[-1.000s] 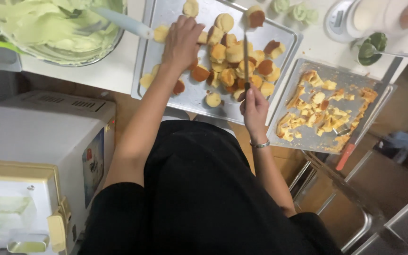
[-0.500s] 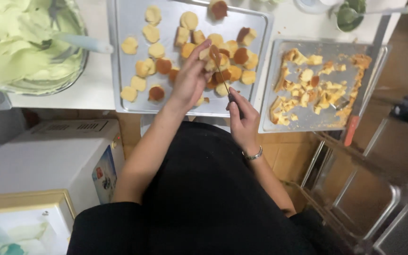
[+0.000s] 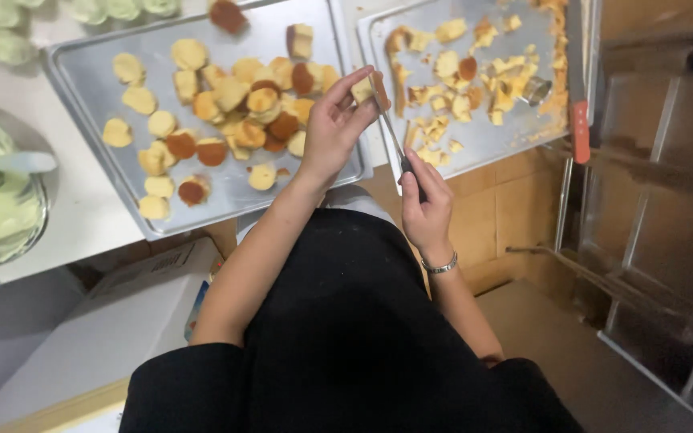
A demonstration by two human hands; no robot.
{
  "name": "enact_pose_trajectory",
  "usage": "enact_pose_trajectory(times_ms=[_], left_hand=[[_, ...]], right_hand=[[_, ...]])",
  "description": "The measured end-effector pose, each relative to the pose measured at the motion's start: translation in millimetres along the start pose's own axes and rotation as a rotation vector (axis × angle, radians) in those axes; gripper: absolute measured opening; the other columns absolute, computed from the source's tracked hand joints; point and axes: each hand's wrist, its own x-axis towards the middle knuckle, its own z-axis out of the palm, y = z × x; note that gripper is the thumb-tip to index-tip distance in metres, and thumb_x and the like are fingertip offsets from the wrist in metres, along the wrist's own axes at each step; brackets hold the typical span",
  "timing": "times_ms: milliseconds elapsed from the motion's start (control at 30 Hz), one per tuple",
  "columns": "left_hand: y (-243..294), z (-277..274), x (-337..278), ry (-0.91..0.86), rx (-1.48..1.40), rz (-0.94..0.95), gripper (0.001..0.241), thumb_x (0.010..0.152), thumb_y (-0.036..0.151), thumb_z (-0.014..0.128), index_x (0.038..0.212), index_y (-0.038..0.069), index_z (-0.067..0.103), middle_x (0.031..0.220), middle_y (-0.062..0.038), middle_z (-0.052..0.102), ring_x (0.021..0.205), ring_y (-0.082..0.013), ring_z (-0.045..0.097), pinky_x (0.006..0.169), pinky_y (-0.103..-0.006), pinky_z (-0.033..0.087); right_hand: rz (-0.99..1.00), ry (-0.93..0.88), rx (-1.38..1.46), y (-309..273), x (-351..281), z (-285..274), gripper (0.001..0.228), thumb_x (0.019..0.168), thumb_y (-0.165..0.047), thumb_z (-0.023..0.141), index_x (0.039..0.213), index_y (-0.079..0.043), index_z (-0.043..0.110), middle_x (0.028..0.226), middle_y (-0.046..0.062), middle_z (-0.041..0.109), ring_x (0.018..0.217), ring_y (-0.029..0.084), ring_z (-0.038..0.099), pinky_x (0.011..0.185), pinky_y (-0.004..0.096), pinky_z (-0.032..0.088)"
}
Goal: Cutting circular pieces from a sponge cake using a ring mold and trimming them with a knife.
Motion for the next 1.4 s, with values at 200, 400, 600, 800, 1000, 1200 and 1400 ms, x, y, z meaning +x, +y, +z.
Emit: enact_pose_trajectory(times_ms=[200,400,600,800,1000,1200,1400], left_hand=[[-19,37,18,-0.041,0.003,-0.086,0.050,0.104,0.001,0.064,0.151,0.000,0.049,0.146,-0.012,0.060,0.123,-0.0180,0.065,0.107,-0.0330,0.056],[-31,57,33,-0.093,0.103,-0.072,0.047,0.105,0.003,0.066,0.150,-0.002,0.052,0.146,-0.012,0.061,0.127,-0.0160,0.063,0.111,-0.0308,0.054],[-54,77,36,-0.096,0.104,-0.148,0.050,0.102,0.003,0.070,0.148,-0.005,0.053,0.138,-0.012,0.064,0.119,-0.0131,0.063,0.105,-0.0281,0.054],[-63,87,39,-0.074,0.089,-0.203,0.051,0.101,0.006,0.070,0.147,-0.006,0.052,0.134,-0.013,0.066,0.117,-0.0119,0.064,0.102,-0.0272,0.054],[-60,91,46,-0.077,0.090,-0.211,0.051,0.103,0.007,0.069,0.150,-0.005,0.052,0.133,-0.012,0.066,0.113,-0.0114,0.064,0.099,-0.0260,0.054],[-73,97,46,-0.086,0.089,-0.206,0.051,0.100,0.004,0.071,0.146,-0.006,0.053,0.128,-0.012,0.069,0.113,-0.0116,0.065,0.100,-0.0266,0.055],[-77,90,49,-0.056,0.109,-0.213,0.048,0.100,0.005,0.071,0.145,-0.005,0.055,0.126,-0.009,0.069,0.108,-0.0092,0.064,0.095,-0.0246,0.055]], right_hand=[[0.074,0.056,-0.002,11,3,-30,0.034,0.107,-0.006,0.058,0.139,0.002,0.062,0.101,0.011,0.068,0.087,0.018,0.064,0.081,0.030,0.053],[0.089,0.089,0.007,36,3,-50,0.034,0.106,-0.008,0.060,0.139,0.003,0.063,0.097,0.012,0.067,0.085,0.018,0.062,0.080,0.031,0.052],[0.124,0.137,0.028,44,11,-57,0.034,0.108,-0.006,0.057,0.141,0.002,0.061,0.100,0.010,0.067,0.088,0.017,0.061,0.082,0.030,0.052],[0.171,0.161,0.061,49,15,-60,0.036,0.107,-0.006,0.057,0.142,0.001,0.060,0.102,0.009,0.067,0.088,0.015,0.061,0.082,0.029,0.052],[0.157,0.175,0.048,56,9,-65,0.035,0.106,-0.006,0.059,0.141,0.001,0.061,0.105,0.011,0.070,0.092,0.016,0.064,0.086,0.029,0.053],[0.145,0.228,0.019,58,15,-66,0.033,0.107,-0.005,0.058,0.139,0.003,0.062,0.110,0.013,0.071,0.096,0.018,0.066,0.088,0.030,0.054],[0.064,0.210,0.022,64,13,-68,0.032,0.109,-0.004,0.058,0.140,0.003,0.060,0.118,0.015,0.071,0.103,0.020,0.067,0.093,0.032,0.053]])
